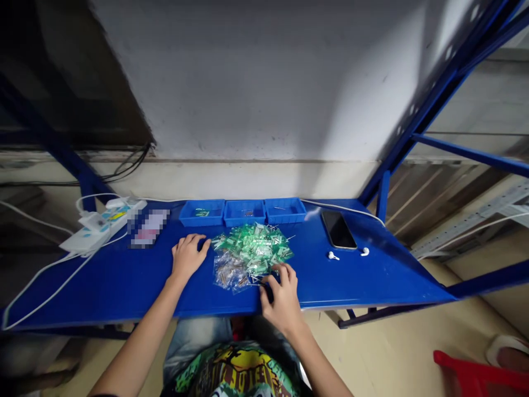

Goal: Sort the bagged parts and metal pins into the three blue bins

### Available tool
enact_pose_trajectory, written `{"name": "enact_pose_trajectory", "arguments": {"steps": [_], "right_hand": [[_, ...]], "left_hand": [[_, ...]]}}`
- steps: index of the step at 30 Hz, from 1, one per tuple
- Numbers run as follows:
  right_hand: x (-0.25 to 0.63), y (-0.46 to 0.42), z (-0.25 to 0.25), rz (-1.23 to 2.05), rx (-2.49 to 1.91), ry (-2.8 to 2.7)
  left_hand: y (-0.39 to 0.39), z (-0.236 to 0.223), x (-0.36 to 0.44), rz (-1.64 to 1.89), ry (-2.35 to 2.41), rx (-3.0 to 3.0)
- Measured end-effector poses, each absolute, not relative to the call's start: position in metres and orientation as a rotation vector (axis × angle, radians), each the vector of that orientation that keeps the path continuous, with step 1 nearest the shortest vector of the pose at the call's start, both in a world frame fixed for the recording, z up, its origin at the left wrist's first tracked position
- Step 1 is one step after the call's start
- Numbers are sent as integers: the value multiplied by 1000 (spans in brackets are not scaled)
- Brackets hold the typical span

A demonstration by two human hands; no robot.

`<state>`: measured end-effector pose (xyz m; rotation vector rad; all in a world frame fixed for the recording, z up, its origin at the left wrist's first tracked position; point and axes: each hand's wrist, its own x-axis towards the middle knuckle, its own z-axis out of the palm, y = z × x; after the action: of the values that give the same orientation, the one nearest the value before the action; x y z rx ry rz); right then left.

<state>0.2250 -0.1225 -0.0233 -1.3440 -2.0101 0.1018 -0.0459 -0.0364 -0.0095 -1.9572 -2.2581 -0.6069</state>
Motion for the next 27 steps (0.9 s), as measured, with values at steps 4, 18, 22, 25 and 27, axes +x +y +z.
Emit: {"name": "enact_pose_trajectory", "arguments": {"steps": [4, 18, 22, 25, 27], "right_hand": [[221, -125, -24, -5, -1407, -2082], [225, -120, -33, -105, -1339, -1971], [231, -123, -27, -102, -1315, -1879], [228, -123, -18, -75, -1293, -1815], [222, -123, -10, -34, -1252, -1801]], "left_hand": [[-44, -8, -43, -640, -2234, -1947], [-111, -4, 0, -1067, -1755, -2339], [-114, -2, 12, -1075, -1624, -2534], [-116, 1, 25, -1136, -1524, -2597], [-119, 4, 36, -1150, -1443, -2642]]}}
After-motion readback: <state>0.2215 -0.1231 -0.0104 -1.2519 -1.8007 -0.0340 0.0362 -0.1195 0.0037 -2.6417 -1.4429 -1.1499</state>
